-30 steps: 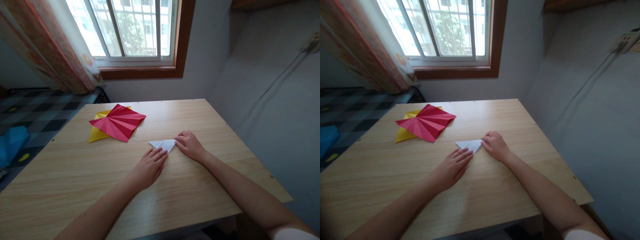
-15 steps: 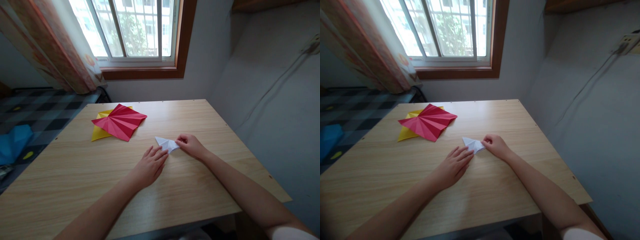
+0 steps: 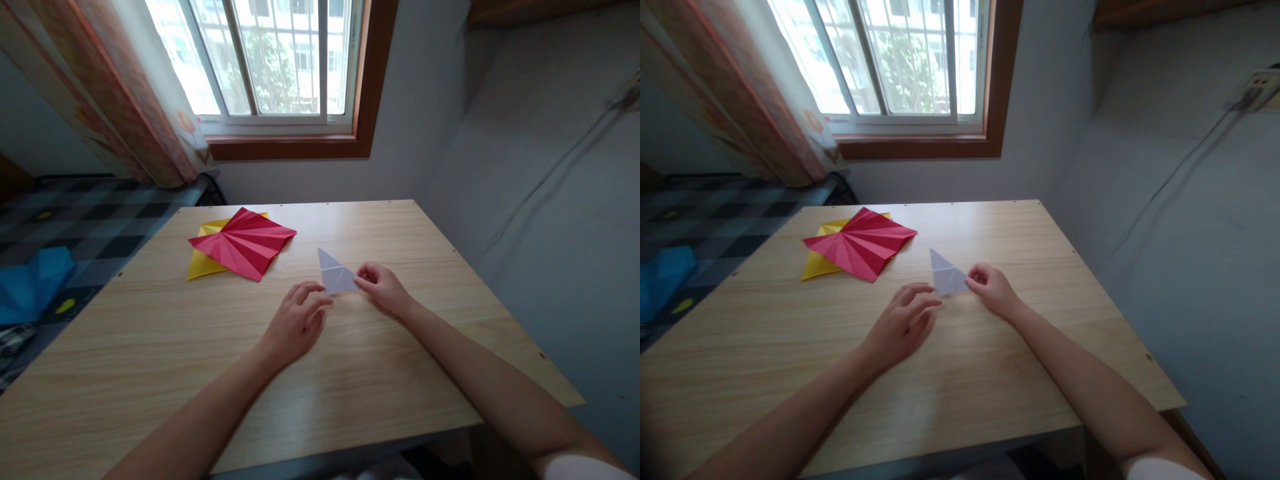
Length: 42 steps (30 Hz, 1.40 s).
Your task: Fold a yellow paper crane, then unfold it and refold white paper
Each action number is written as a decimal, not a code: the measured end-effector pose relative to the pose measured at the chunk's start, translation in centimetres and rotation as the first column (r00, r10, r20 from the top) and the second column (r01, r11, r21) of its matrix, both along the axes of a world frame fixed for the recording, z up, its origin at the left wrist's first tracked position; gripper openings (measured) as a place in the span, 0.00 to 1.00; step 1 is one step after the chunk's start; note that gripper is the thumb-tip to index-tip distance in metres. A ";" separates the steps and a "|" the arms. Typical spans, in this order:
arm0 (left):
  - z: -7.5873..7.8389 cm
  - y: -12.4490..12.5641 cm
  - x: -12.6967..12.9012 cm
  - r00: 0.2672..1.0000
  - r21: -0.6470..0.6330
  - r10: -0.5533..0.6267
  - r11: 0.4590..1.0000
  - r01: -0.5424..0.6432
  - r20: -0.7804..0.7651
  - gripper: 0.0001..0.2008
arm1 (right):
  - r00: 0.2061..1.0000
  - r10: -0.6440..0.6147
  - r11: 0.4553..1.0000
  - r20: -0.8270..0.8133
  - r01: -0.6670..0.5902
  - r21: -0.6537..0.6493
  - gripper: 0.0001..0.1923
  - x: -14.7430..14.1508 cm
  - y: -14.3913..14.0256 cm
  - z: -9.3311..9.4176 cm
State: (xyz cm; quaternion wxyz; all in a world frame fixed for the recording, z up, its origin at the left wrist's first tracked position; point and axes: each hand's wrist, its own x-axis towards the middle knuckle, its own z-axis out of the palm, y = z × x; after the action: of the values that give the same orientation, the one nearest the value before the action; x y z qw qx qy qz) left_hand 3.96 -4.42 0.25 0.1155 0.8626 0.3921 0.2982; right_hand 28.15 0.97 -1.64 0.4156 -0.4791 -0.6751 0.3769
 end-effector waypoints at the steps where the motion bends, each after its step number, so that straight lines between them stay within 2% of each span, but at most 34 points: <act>1: -0.1 0.0 0.0 0.998 -0.031 0.045 0.999 -0.044 0.050 0.12 | 1.000 -0.018 1.000 -0.021 0.019 0.013 0.08 -0.1 -0.1 -0.1; 3: -0.4 0.1 0.1 0.982 -0.121 0.110 0.988 -0.092 0.153 0.15 | 0.998 -0.043 0.998 -0.034 0.044 0.038 0.07 -0.3 -0.3 -0.1; 6: -1.0 0.4 0.3 0.917 -0.327 0.175 0.943 -0.052 0.359 0.23 | 0.999 -0.035 0.999 -0.017 0.035 0.028 0.06 -0.9 -1.0 0.1; 8: -1.2 0.5 0.5 0.842 -0.480 0.244 0.877 0.020 0.481 0.27 | 1.000 -0.008 1.000 0.001 0.008 0.028 0.05 -1.3 -1.7 0.5; 10: -1.0 0.6 0.8 0.772 -0.590 0.296 0.798 0.123 0.562 0.28 | 0.999 -0.004 0.995 0.039 0.000 0.104 0.03 -1.7 -2.3 0.9; 13: -0.4 0.4 1.3 0.713 -0.649 0.315 0.718 0.251 0.626 0.26 | 0.992 -0.012 0.968 0.129 -0.021 0.251 0.01 -2.4 -3.1 1.5; 16: -0.2 0.2 1.8 0.684 -0.648 0.339 0.717 0.257 0.646 0.22 | 0.983 -0.014 0.948 0.184 -0.046 0.316 0.04 -3.0 -3.5 1.7; 21: -0.8 0.1 2.5 0.616 -0.638 0.371 0.713 0.291 0.695 0.20 | 0.974 -0.071 0.928 0.216 -0.015 0.372 0.07 -3.7 -3.9 1.8; 26: -0.8 0.3 2.6 0.554 -0.617 0.398 0.732 0.289 0.731 0.19 | 0.977 0.044 0.927 0.211 -0.119 0.355 0.08 -4.0 -4.3 1.7; 29: -0.8 0.5 2.5 0.523 -0.620 0.425 0.733 0.281 0.739 0.22 | 0.973 0.121 0.923 0.195 -0.183 0.339 0.08 -4.2 -4.5 1.5; 33: -1.1 0.9 2.3 0.527 -0.612 0.419 0.744 0.267 0.739 0.28 | 0.975 0.177 0.934 0.134 -0.209 0.290 0.08 -4.3 -4.5 1.2; 38: -1.1 1.2 2.0 0.557 -0.616 0.401 0.740 0.271 0.727 0.22 | 0.971 0.238 0.961 -0.006 -0.234 0.150 0.07 -4.2 -4.2 1.1; 42: -0.9 1.2 1.9 0.563 -0.624 0.404 0.732 0.273 0.721 0.23 | 0.967 0.231 0.972 -0.104 -0.223 0.078 0.10 -4.1 -3.8 0.5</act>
State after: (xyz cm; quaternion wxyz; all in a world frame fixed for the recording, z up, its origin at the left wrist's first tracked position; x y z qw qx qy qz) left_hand 5.89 -3.26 -0.69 0.5772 0.4981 0.4057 0.5041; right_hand 24.02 -2.87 -1.17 0.4225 -0.3626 -0.7131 0.4259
